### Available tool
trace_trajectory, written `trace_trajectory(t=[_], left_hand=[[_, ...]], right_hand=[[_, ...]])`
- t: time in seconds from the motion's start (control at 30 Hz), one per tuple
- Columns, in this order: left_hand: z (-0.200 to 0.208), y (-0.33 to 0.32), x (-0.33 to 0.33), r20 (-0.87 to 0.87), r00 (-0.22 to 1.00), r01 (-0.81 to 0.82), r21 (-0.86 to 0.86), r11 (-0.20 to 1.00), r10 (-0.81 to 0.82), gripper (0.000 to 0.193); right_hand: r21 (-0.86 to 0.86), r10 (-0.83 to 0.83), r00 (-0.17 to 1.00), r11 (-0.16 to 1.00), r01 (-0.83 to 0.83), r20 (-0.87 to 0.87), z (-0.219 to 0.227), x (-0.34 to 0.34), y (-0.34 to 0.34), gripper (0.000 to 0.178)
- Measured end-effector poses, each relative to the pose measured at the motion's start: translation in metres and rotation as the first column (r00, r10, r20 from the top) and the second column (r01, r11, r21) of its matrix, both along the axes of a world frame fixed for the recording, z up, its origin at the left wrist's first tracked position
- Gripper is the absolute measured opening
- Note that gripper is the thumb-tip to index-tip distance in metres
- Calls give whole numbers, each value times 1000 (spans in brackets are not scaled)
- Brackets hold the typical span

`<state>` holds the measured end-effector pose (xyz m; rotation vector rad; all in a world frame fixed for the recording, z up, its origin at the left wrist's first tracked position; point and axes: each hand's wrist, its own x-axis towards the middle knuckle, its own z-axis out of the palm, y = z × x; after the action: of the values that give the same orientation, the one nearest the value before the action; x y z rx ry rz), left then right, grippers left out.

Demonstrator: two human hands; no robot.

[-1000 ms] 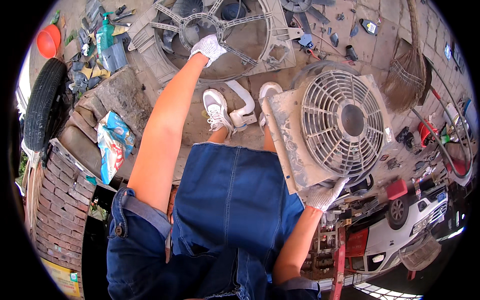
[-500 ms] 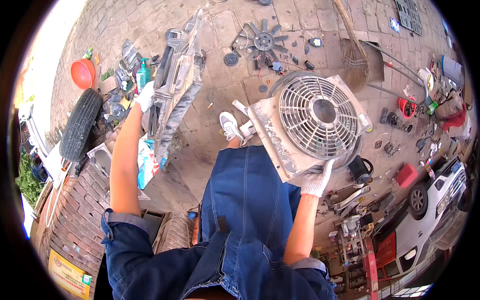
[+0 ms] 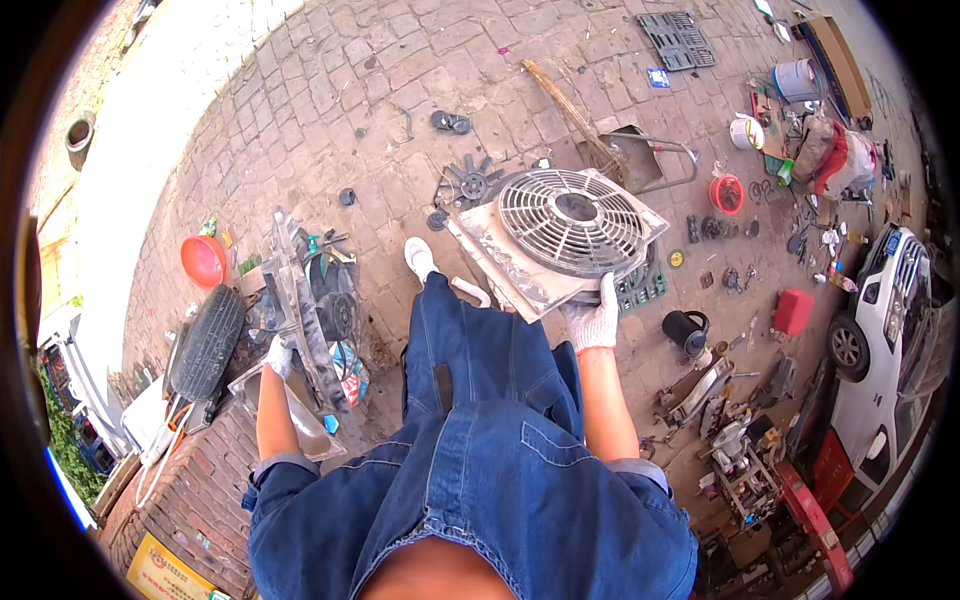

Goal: The person walks through a cluttered outdoor scrap yard, puts on work gloves, and begins sorting through various discarded items. They pick up a car fan assembly and a door panel, moving them to a designated pile. The person then handles a small fan motor and a white plastic pipe, inspecting them briefly before placing them down.

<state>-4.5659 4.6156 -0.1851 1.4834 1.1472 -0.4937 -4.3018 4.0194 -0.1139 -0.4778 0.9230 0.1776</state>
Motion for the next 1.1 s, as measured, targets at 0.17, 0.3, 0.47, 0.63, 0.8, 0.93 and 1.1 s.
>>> trace_trajectory(t=[0.17,0.3,0.47,0.63,0.8,0.93,1.1], left_hand=[[3,71,-23,-84,973,-217,7,976,216,25],[-14,138,18,-243,940,-256,-45,966,238,25],[58,144,154,-359,911,-261,-117,958,204,19],[63,162,282,-276,958,-186,-381,906,80,12],[54,156,462,-212,976,-23,-369,929,-60,14],[30,147,602,-237,967,18,-287,958,-89,10],[57,83,823,-223,924,276,-168,946,-310,7]], right_hand=[[-54,-31,999,998,33,38,26,39,36,52],[-130,-130,989,982,138,64,64,95,86,46],[-92,-322,937,938,336,134,78,122,113,41],[-57,-498,858,860,507,130,77,174,139,39],[-70,-590,805,802,594,63,50,280,138,36],[-95,-603,796,790,605,58,5,373,111,38],[22,-613,781,788,615,124,9,534,81,36]])
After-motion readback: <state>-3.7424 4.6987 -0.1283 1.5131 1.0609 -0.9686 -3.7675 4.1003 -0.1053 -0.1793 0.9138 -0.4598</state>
